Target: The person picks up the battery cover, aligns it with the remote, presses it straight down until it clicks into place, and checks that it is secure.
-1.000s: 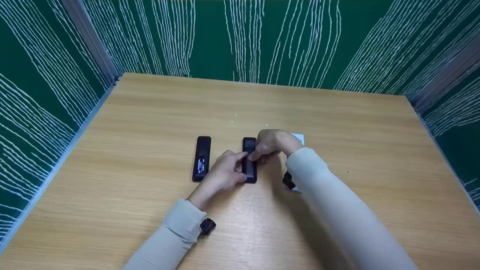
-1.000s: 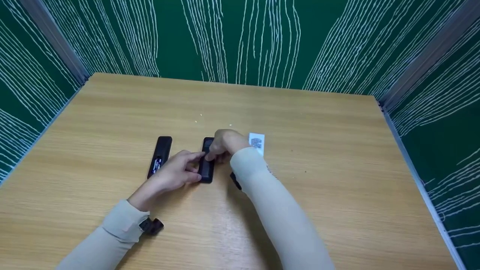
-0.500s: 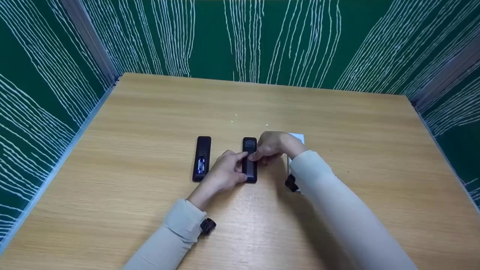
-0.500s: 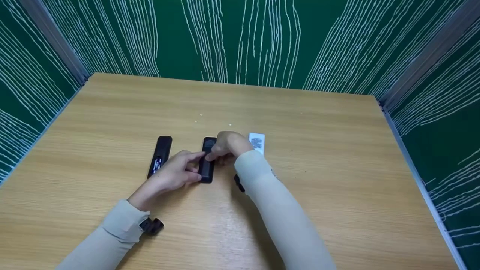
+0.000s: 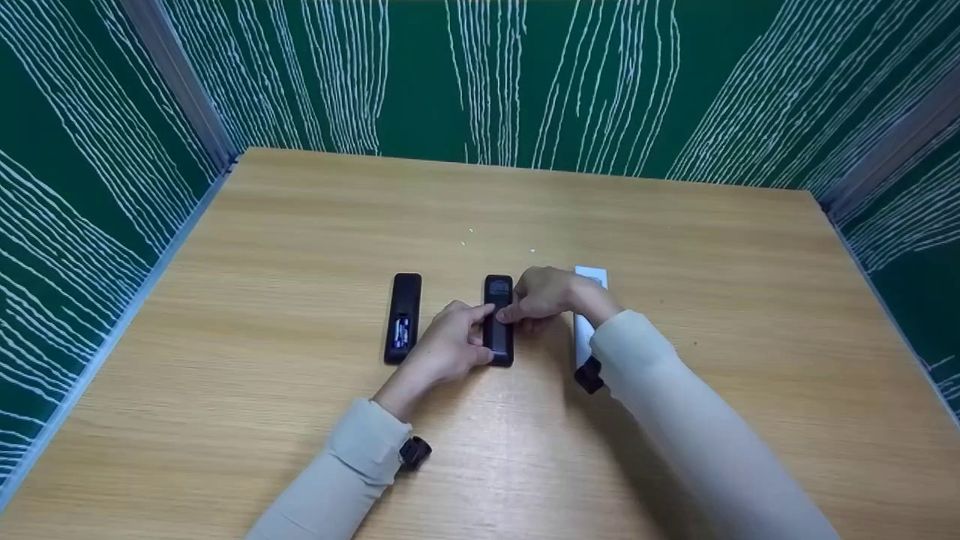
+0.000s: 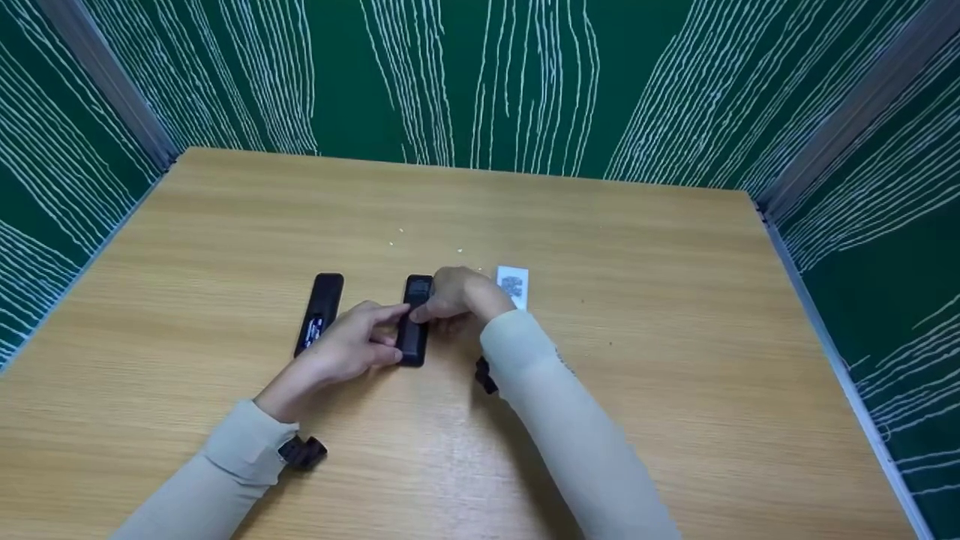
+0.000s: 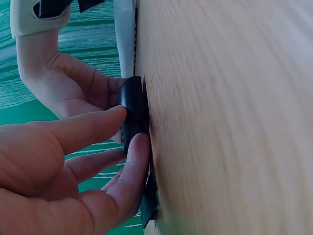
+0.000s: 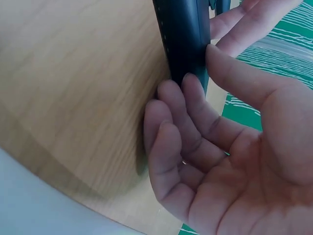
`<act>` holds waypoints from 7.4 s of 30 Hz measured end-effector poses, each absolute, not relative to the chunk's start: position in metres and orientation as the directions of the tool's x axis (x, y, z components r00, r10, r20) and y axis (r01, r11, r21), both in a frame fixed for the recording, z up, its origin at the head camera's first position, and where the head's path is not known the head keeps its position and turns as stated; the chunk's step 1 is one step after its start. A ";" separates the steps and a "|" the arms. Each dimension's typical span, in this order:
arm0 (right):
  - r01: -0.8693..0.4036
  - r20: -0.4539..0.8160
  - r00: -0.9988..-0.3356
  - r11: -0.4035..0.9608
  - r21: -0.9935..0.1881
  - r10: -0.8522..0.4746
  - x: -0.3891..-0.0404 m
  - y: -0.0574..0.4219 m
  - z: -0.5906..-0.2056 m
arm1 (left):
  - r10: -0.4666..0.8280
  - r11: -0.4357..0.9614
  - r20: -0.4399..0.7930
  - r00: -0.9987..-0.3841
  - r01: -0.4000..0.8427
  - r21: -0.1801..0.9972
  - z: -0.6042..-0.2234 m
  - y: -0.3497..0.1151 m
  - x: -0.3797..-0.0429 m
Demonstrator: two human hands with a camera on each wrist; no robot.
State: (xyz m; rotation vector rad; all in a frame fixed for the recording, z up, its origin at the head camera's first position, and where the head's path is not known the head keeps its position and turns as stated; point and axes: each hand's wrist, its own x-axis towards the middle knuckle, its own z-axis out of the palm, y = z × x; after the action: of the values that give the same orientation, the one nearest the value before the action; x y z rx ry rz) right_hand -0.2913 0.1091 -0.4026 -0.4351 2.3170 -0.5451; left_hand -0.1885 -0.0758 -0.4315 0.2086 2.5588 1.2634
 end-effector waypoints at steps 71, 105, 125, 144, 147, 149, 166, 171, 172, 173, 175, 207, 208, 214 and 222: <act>-0.205 -0.469 -0.766 0.858 -0.471 -0.440 -0.250 0.107 -0.401 | 0.239 0.586 -0.211 -0.948 -0.033 0.810 -0.431 -0.075 -0.188; -0.233 -0.489 -0.727 0.843 -0.484 -0.482 -0.255 0.109 -0.401 | 0.239 0.593 -0.200 -0.950 -0.020 0.805 -0.430 -0.073 -0.188; -0.130 -0.532 -0.705 0.822 -0.555 -0.470 -0.271 0.112 -0.404 | 0.248 0.598 -0.173 -0.953 0.010 0.802 -0.432 -0.075 -0.188; -0.131 -0.519 -0.722 0.827 -0.547 -0.458 -0.270 0.113 -0.406 | 0.250 0.593 -0.175 -0.952 0.007 0.806 -0.430 -0.074 -0.188; -0.153 -0.506 -0.731 0.833 -0.531 -0.457 -0.268 0.112 -0.406 | 0.252 0.605 -0.166 -0.954 0.022 0.796 -0.430 -0.074 -0.188; -0.154 -0.506 -0.736 0.840 -0.521 -0.449 -0.267 0.111 -0.406 | 0.251 0.612 -0.163 -0.954 0.026 0.790 -0.431 -0.074 -0.188; -0.182 -0.521 -0.720 0.848 -0.497 -0.460 -0.259 0.111 -0.404 | 0.227 0.603 -0.200 -0.953 -0.024 0.798 -0.429 -0.072 -0.188; -0.204 -0.492 -0.736 0.845 -0.494 -0.465 -0.255 0.112 -0.404 | 0.233 0.600 -0.193 -0.953 -0.015 0.799 -0.428 -0.072 -0.187; -0.212 -0.483 -0.740 0.844 -0.493 -0.468 -0.254 0.112 -0.405 | 0.237 0.601 -0.188 -0.953 -0.009 0.799 -0.428 -0.072 -0.187; -0.220 -0.474 -0.744 0.842 -0.492 -0.471 -0.253 0.113 -0.405 | 0.240 0.601 -0.184 -0.953 -0.003 0.799 -0.429 -0.073 -0.187; -0.225 -0.458 -0.752 0.838 -0.497 -0.474 -0.251 0.113 -0.407 | 0.247 0.601 -0.181 -0.952 0.004 0.799 -0.429 -0.074 -0.187; -0.303 -0.086 -0.871 0.668 -0.679 -0.483 -0.230 0.107 -0.392 | 0.197 0.535 0.015 -0.980 0.120 0.836 -0.396 -0.143 -0.180; -0.310 -0.073 -0.873 0.662 -0.682 -0.483 -0.230 0.107 -0.392 | 0.194 0.543 0.019 -0.981 0.123 0.831 -0.397 -0.147 -0.179; -0.300 -0.040 -0.886 0.638 -0.709 -0.461 -0.230 0.103 -0.395 | 0.154 0.537 -0.001 -0.988 0.083 0.839 -0.401 -0.171 -0.176; -0.291 -0.017 -0.898 0.622 -0.726 -0.440 -0.230 0.095 -0.396 | 0.122 0.546 -0.026 -0.992 0.045 0.836 -0.409 -0.188 -0.170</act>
State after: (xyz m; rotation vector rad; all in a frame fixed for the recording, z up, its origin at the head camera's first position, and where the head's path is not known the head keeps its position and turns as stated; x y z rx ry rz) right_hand -0.2304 0.0948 -0.3960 -0.6047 2.6520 -1.1359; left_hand -0.1698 -0.1882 -0.4086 0.1460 2.6903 1.4518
